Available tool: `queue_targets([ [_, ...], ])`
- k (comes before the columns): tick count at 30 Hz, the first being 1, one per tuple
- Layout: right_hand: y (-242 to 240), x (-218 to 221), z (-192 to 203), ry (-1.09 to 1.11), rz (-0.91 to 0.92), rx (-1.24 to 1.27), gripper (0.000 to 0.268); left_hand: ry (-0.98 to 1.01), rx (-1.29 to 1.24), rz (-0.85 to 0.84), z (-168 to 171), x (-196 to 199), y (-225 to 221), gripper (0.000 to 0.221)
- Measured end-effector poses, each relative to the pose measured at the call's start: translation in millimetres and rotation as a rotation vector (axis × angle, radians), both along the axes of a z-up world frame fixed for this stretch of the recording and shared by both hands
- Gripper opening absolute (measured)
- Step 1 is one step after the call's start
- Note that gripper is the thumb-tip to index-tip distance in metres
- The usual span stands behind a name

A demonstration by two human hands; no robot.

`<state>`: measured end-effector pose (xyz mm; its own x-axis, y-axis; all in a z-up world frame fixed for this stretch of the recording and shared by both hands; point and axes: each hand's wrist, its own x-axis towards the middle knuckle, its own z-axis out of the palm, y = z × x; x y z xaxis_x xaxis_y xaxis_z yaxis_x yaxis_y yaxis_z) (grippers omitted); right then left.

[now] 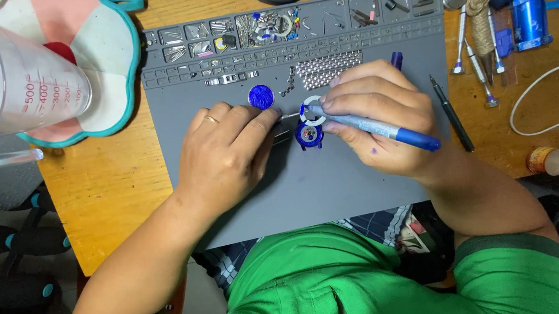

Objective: Cleaning and coloring the edges of a small blue watch strap component using a marker.

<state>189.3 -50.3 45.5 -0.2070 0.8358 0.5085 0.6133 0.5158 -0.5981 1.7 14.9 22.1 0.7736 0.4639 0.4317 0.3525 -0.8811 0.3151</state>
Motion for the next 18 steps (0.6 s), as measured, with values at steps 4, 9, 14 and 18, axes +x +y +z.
queue_targets([
  [4,1.0,-0.2,-1.8,-0.017,0.026,0.007,0.013,-0.013,-0.003,-0.004,0.1,0.2,-0.4,0.011],
  [9,1.1,0.0,-2.5,-0.05,0.049,-0.02,0.013,-0.023,-0.006,-0.007,1.1,0.1,0.4,0.01],
  [14,0.3,-0.6,-4.8,-0.015,0.04,-0.017,0.013,-0.015,-0.015,-0.004,0.3,-0.4,0.4,0.011],
  [18,-0.5,-0.4,-3.7,-0.035,0.054,-0.022,0.013,-0.013,-0.006,-0.009,0.8,-0.6,1.0,0.01],
])
